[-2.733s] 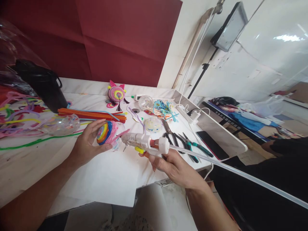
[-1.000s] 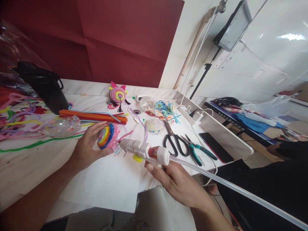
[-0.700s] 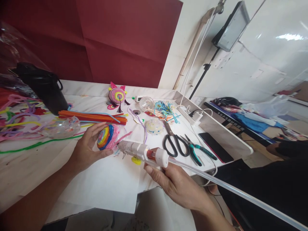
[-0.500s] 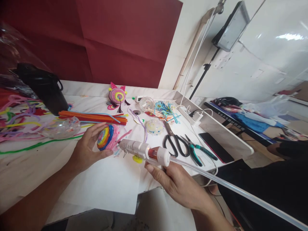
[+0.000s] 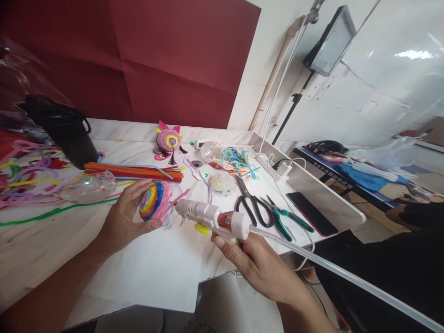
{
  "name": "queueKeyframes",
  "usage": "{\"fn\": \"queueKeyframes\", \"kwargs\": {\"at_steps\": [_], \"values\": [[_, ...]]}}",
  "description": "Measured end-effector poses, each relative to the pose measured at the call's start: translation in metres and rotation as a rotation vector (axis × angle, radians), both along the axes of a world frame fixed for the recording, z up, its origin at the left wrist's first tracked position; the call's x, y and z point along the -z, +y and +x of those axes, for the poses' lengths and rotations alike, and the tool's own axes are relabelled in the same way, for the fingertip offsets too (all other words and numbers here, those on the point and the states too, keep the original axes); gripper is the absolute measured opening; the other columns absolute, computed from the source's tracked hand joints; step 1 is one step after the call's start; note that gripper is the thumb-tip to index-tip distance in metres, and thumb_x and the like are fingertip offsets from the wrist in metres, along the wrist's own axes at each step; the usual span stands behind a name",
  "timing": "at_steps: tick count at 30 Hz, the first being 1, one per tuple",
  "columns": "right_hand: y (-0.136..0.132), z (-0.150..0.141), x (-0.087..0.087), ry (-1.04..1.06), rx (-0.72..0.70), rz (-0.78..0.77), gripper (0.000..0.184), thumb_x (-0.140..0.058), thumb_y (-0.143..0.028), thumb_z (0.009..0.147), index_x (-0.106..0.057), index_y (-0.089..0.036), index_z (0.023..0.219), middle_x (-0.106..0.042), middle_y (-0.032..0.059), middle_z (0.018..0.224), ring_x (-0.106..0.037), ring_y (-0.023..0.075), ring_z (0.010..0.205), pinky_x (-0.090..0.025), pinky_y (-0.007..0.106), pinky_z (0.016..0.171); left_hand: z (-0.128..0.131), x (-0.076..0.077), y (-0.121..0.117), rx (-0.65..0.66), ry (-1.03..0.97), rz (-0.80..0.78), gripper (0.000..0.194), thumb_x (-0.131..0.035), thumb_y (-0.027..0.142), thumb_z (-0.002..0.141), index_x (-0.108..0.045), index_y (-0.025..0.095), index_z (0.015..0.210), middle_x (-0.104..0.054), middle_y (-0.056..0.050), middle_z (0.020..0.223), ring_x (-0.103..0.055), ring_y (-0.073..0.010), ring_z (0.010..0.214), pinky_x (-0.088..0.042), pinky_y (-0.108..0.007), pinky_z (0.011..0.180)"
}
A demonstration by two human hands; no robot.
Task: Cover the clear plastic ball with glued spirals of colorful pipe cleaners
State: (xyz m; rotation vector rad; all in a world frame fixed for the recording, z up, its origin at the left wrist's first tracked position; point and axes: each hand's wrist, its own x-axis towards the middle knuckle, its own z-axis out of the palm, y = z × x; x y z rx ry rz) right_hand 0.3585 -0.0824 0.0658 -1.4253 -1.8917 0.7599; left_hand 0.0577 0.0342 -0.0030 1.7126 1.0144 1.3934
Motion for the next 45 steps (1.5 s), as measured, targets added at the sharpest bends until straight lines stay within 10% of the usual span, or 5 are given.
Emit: {"fn": "queueKeyframes", "kwargs": {"at_steps": [30, 45], "values": [[0.003, 0.005, 0.0, 0.023, -0.062, 0.04, 0.05, -0.055, -0.057, 0.111, -0.075, -0.025, 0.143, -0.084, 0.0096, 0.12, -0.079, 0.0286, 0.114, -0.065, 0.039, 0.102, -0.006, 0.009, 0.0, 0.149, -0.037, 0.154, 0.085, -0.101, 0.036, 0.071, -0.062, 0.036, 0.146, -0.07, -0.009, 0.152, -0.069, -0.0362, 0.142, -0.061, -0.051, 0.118], [0.001, 0.003, -0.006, 0.005, -0.005, 0.079, 0.049, -0.056, -0.062, 0.109, -0.082, -0.02, 0.11, -0.083, 0.0102, 0.105, -0.08, 0.0257, 0.099, -0.067, 0.036, 0.094, -0.007, 0.01, -0.003, 0.173, -0.015, 0.206, 0.088, -0.102, 0.037, 0.069, -0.062, 0.038, 0.147, -0.073, -0.007, 0.15, -0.072, -0.0345, 0.137, -0.064, -0.046, 0.114]]}}
